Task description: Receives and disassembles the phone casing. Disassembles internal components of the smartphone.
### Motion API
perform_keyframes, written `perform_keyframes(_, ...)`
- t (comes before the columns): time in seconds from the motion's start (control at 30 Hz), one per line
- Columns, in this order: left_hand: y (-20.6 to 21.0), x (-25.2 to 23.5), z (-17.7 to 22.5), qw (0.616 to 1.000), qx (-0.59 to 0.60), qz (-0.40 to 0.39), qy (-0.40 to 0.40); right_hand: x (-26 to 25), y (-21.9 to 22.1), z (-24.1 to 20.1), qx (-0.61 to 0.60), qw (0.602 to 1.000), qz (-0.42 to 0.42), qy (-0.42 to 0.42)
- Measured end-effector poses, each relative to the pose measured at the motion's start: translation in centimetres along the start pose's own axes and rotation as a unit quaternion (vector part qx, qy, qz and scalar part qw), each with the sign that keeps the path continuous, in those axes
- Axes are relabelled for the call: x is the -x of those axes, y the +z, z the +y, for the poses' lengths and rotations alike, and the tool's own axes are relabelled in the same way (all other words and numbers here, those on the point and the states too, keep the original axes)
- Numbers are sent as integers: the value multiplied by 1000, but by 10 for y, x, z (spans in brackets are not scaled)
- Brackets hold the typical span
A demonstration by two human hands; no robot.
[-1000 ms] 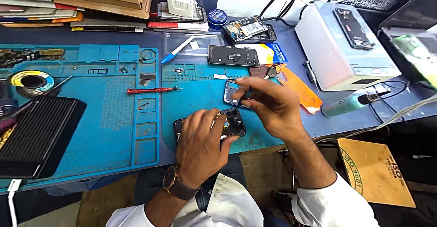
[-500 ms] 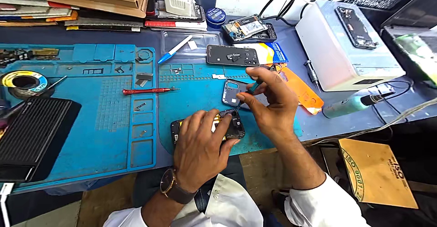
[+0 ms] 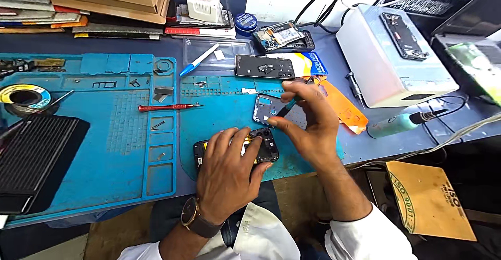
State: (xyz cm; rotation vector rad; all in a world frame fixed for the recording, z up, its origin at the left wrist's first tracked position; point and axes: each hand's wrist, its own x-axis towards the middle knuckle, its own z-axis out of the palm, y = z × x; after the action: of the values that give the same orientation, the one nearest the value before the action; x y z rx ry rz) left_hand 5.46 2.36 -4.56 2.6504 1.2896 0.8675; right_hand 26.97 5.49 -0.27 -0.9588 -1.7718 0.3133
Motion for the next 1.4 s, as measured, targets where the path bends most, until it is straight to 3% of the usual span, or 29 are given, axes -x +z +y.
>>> perform_keyframes(0.07,0,1,0,1000,6,11,-3,1,1,0,5,1000,24,7)
perform_keyframes(0.2,1,2,-1,1000,10,21,-6,-3,-3,-7,-75,995,-61,-4)
perform_keyframes(0.33,0,5,-2,993,72,96,10,1,5,-2,16,999,40,12)
perform_keyframes(0.43,-7,9,-3,976,124,178,27,-5,-2,-9,-80,996,-44,9)
perform_keyframes(0.5,-13,8,1,972,126,197,21,-6,1,-7,-37,998,-42,-1)
perform_keyframes(0.6,-19,3,7,976,137,168,-26,-4,6,-5,25,999,29,8)
perform_keyframes(0.73,-22,-13,3,985,142,44,-91,-6,1,-10,-56,997,-44,4)
perform_keyframes(0.83,-18,-24,3,985,130,-3,-114,2,6,-11,16,998,27,52)
perform_keyframes(1.17,-8,-40,15,985,141,18,-102,18,3,-39,-175,965,149,130)
perform_keyframes(1.4,-11,-39,13,981,164,55,-85,29,5,-46,-128,967,150,159)
